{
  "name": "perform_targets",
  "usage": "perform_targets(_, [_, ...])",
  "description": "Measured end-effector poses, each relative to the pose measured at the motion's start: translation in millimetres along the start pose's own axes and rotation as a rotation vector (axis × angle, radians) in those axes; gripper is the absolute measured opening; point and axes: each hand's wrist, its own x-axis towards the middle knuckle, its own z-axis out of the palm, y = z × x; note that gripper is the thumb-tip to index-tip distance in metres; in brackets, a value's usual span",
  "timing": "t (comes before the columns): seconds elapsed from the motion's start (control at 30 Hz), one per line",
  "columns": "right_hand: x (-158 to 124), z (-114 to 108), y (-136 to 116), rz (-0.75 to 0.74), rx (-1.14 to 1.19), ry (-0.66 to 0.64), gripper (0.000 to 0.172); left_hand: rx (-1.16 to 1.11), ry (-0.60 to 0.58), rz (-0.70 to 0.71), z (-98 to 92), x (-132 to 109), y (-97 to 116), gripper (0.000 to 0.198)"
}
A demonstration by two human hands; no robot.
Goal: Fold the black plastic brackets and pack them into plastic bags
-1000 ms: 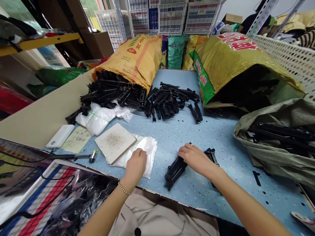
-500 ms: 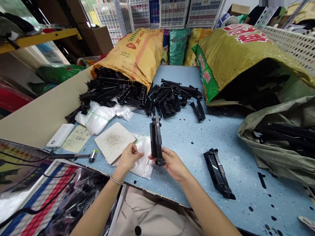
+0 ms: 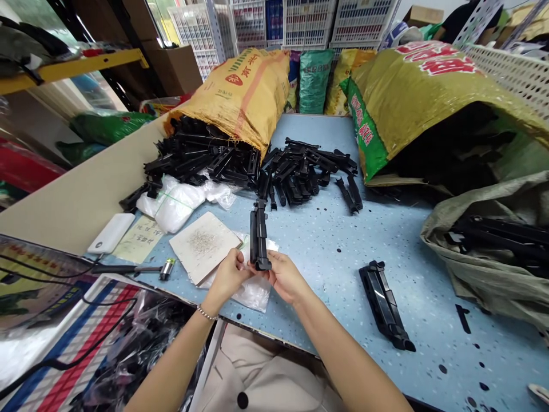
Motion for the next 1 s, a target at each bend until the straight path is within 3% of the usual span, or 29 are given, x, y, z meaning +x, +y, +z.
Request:
perform_targets(0.17, [1,-12,8,0.001,-0.023,0.041,0.025,-0.176,-0.054,-0.024,-15.8,-3,-1,0.034])
perform_targets(0.43, [-8,-22,13,0.01,-0.022,0.085,0.024,-0.347,0.142,0.088,-53.1,-20,11,0.028])
perform_targets(0.57, [-19,-14,10,-0.009,-0.016,0.083,0.026,-0.366,0.068,0.044,-46.9,-22,11,0.027])
perform_targets(0.77, [-37,-1,-5,-0.133,-0.027,0.111,0.031,-0.383,0.0,0.011,-14.4,-20,-6,0.028])
perform_targets(0.93, [-27,-1,7,-0.072,0.022,0.054,0.027,-0.26,0.028,0.1,-5.9,-25,-6,0.012])
perform_targets(1.0, [-19,-3,17,-0.045,0.025,0.087,0.026,-0.031,0.036,0.214,-14.5,-29,-2,0.007])
